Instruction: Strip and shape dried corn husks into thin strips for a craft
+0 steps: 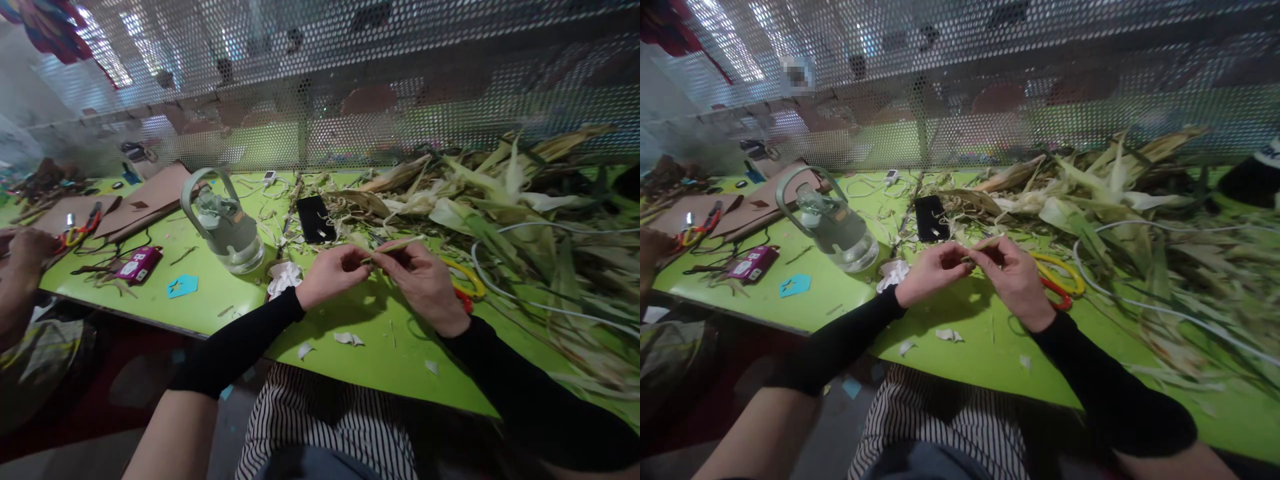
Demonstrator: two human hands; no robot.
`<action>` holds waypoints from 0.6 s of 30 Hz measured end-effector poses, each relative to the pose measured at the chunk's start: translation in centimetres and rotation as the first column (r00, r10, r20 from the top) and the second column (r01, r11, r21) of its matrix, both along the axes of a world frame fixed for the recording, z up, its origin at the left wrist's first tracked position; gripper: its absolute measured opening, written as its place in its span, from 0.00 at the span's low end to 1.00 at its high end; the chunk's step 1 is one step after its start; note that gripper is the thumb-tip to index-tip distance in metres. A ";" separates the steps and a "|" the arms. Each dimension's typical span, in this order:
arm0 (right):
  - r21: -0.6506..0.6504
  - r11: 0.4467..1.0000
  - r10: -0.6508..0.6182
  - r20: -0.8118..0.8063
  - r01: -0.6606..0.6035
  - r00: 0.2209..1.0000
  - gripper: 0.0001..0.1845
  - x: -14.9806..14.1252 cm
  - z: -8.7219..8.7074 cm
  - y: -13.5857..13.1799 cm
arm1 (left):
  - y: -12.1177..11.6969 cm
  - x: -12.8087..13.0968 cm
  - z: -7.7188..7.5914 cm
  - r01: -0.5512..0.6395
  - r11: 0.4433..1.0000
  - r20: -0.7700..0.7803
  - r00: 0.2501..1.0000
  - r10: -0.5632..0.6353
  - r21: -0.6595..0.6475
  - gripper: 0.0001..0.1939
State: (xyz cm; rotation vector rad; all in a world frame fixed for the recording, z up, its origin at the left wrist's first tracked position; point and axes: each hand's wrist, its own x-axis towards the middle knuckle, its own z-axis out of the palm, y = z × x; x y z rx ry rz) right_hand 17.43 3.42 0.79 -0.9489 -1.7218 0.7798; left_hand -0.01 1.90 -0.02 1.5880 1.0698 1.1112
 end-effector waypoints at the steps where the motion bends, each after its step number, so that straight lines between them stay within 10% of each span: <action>1: -0.046 0.999 -0.010 -0.010 0.009 1.000 0.16 -0.1 0.1 0.0 | 0.0 0.0 0.0 -0.001 1.000 -0.010 1.000 0.001 0.002 0.08; 12: -0.186 0.982 -0.030 -0.124 0.007 0.992 0.20 -0.5 0.5 0.0 | -0.2 0.1 0.2 0.061 0.997 0.150 0.987 -0.052 -0.054 0.16; 18: -0.189 0.982 0.036 0.071 -0.022 0.997 0.28 0.1 0.4 0.4 | -0.2 -0.1 0.8 0.085 0.992 0.339 0.939 -0.049 -0.091 0.22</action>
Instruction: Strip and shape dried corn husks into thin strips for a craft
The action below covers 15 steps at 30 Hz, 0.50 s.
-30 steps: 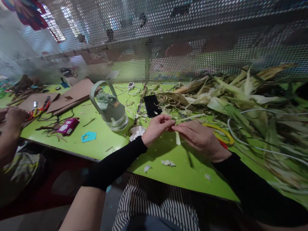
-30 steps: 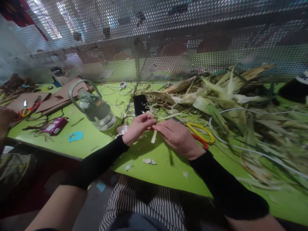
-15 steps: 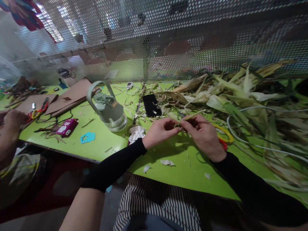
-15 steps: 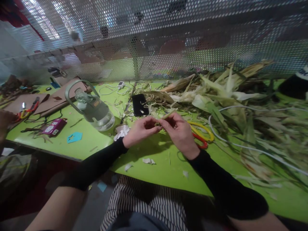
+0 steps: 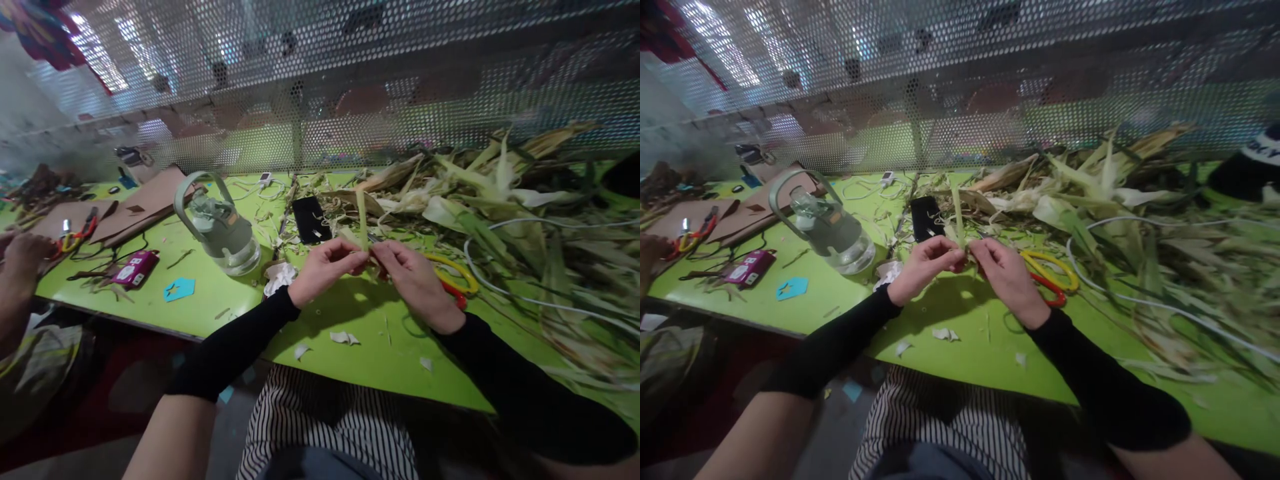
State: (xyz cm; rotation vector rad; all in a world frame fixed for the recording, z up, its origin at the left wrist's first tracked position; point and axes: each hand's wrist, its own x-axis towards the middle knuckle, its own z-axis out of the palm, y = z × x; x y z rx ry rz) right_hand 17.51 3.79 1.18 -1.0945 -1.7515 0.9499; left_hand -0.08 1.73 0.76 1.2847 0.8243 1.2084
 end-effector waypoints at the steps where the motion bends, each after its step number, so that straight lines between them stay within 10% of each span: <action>1: -0.001 1.000 0.018 0.028 -0.018 0.999 0.30 0.0 0.0 0.0 | 0.0 0.0 0.1 -0.010 1.000 0.010 1.000 0.010 -0.009 0.23; 15: -0.279 0.957 -0.012 -0.303 -0.077 0.953 0.20 -0.5 -0.1 0.0 | -0.1 -0.1 -0.4 -0.105 0.982 -0.246 0.959 0.142 0.160 0.15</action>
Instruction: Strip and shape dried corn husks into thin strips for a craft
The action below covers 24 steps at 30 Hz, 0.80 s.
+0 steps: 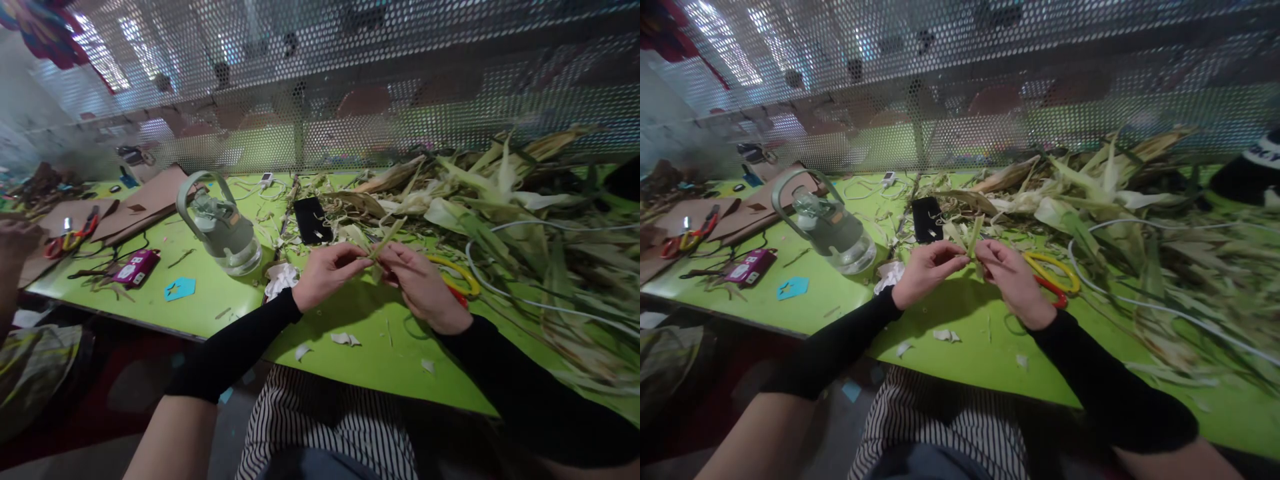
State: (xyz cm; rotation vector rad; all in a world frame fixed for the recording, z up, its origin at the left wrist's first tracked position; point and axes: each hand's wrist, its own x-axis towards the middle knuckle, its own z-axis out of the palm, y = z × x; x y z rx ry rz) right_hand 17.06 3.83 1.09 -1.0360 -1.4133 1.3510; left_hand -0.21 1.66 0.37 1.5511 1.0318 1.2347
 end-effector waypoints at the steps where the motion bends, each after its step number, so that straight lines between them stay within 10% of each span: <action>1: -0.015 1.000 0.016 -0.022 -0.016 1.000 0.20 0.0 0.0 0.0 | 0.0 0.0 0.0 0.005 1.000 -0.018 1.000 -0.005 0.011 0.13; 9: -0.040 0.998 -0.045 -0.120 0.040 0.992 0.19 -0.3 0.4 -0.3 | -0.2 0.2 0.3 0.031 0.998 0.086 0.996 -0.026 -0.055 0.13; 13: 0.255 0.962 -0.116 0.062 0.097 0.991 0.15 0.1 0.3 -0.6 | 0.2 0.0 0.3 0.127 0.969 0.282 0.957 -0.064 -0.214 0.21; 17: 0.640 0.768 -0.212 0.301 -0.032 0.930 0.10 0.5 0.4 -0.9 | 0.8 -0.3 -0.3 0.179 0.950 0.273 0.956 -0.108 -0.254 0.24; 24: 0.625 0.779 -0.217 0.342 -0.049 0.914 0.09 0.5 -0.1 -0.7 | 0.4 -0.1 -0.3 0.075 0.996 0.044 0.996 -0.074 -0.042 0.16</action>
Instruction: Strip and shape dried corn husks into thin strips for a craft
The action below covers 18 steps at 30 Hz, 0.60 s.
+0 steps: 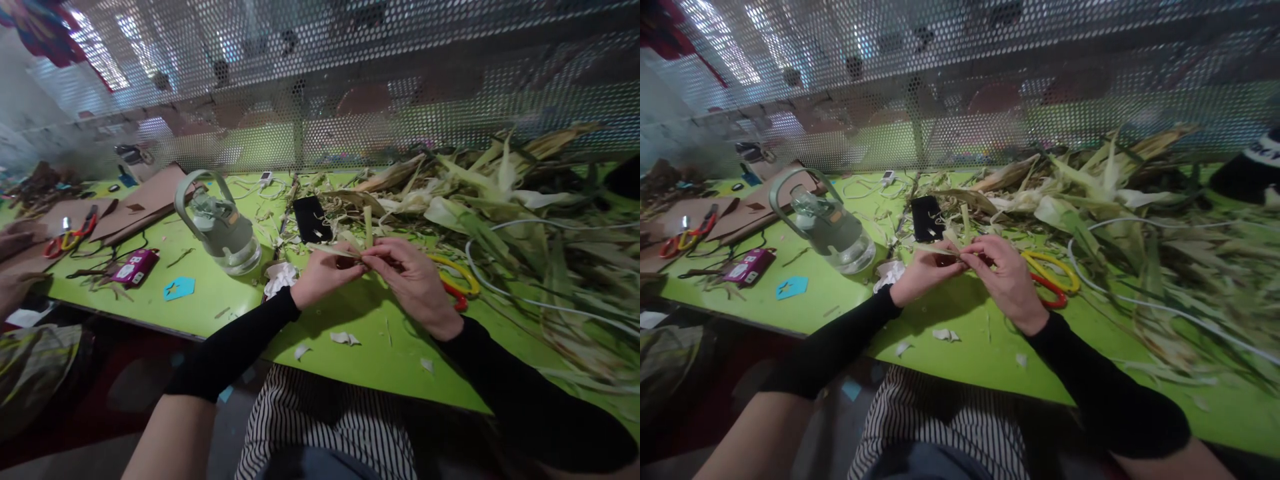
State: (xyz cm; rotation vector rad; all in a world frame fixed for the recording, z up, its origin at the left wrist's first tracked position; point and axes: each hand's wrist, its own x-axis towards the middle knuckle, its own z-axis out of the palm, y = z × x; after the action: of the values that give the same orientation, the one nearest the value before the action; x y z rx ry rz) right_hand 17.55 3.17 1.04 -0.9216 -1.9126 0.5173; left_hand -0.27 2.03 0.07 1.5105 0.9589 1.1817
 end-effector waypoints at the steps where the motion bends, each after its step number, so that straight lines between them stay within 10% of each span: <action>1: -0.037 0.999 -0.003 -0.012 0.003 1.000 0.09 0.0 0.0 0.0 | -0.2 0.1 0.2 0.004 1.000 -0.021 1.000 -0.004 0.013 0.14; 18: -0.303 0.952 -0.035 -0.012 0.030 0.999 0.21 0.2 0.2 0.4 | 0.2 0.2 -0.4 0.000 0.999 -0.082 0.997 0.003 0.038 0.13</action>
State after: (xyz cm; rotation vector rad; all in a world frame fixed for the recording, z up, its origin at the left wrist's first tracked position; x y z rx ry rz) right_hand 17.72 3.61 1.23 -1.1386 -1.8289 0.8124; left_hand -0.11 2.18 -0.33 1.5995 0.9968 1.1525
